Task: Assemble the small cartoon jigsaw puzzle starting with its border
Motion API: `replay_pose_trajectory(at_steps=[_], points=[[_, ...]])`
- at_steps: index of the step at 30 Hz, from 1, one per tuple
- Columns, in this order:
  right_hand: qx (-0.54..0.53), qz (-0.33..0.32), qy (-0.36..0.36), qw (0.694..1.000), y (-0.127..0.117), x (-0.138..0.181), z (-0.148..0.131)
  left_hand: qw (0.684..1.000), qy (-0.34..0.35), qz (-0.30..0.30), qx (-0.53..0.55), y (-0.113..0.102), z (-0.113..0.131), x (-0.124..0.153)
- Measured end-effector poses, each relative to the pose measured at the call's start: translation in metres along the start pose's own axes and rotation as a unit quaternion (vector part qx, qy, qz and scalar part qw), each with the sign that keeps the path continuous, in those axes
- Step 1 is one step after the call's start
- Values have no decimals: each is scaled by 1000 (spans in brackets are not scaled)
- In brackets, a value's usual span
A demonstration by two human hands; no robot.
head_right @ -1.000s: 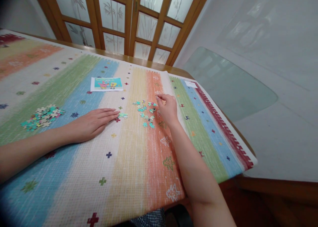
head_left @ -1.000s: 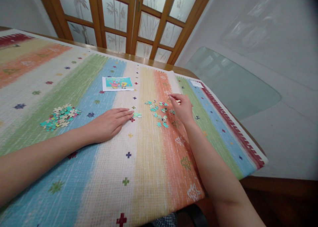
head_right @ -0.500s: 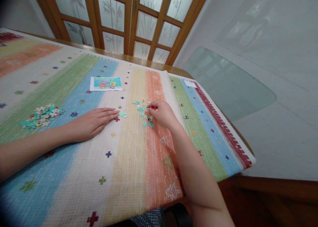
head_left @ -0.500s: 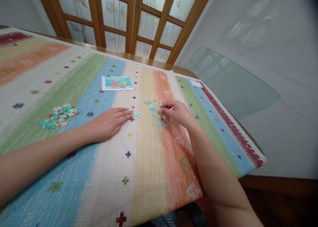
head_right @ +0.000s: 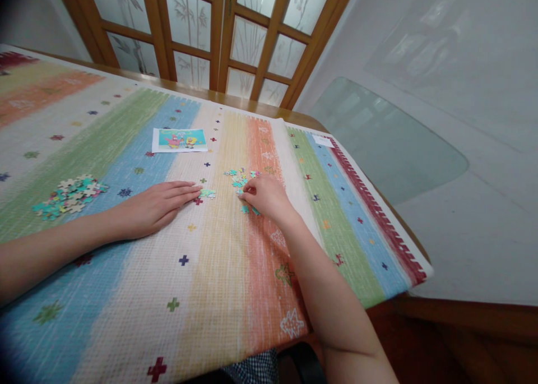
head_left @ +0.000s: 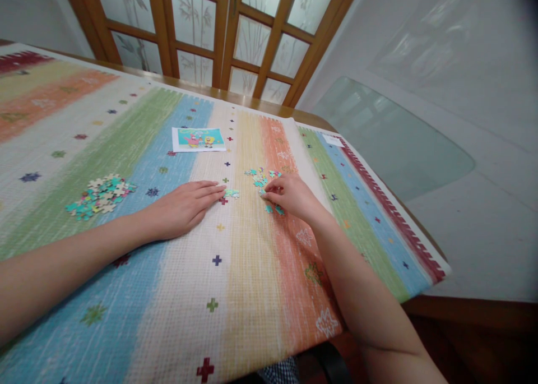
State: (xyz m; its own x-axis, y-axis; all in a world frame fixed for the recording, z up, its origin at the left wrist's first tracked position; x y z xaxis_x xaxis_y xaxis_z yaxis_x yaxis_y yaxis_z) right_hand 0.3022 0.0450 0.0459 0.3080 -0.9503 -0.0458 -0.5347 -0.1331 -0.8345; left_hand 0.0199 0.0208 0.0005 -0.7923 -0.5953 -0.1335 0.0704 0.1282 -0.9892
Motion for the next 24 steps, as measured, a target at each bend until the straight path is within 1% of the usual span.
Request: replay_pose_trajectory(at_steps=[5, 10, 19, 24], points=[[34, 0, 13, 999, 3, 2, -6, 1000, 2, 10, 6, 1, -1, 0], [29, 6, 16, 999, 7, 2, -5, 1000, 1, 13, -4, 0, 0, 0], [4, 20, -26, 999, 14, 0, -3, 1000, 4, 8, -6, -1, 0, 0], [-27, 15, -32, 999, 14, 0, -5, 1000, 2, 10, -12, 2, 0, 0]])
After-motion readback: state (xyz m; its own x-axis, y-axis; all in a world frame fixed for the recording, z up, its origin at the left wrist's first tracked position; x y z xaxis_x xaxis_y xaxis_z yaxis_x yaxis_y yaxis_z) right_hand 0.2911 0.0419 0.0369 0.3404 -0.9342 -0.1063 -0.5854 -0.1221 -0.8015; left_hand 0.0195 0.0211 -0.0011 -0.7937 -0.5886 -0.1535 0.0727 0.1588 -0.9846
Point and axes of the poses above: each hand's wrist, its own x-axis away from the middle knuckle, its own y-axis out of the palm, z = x × y, the point moved 3 cm from there along -x, towards the middle knuckle, and after that the axes turned 14 degrees about -x, right-handed, at the moved point
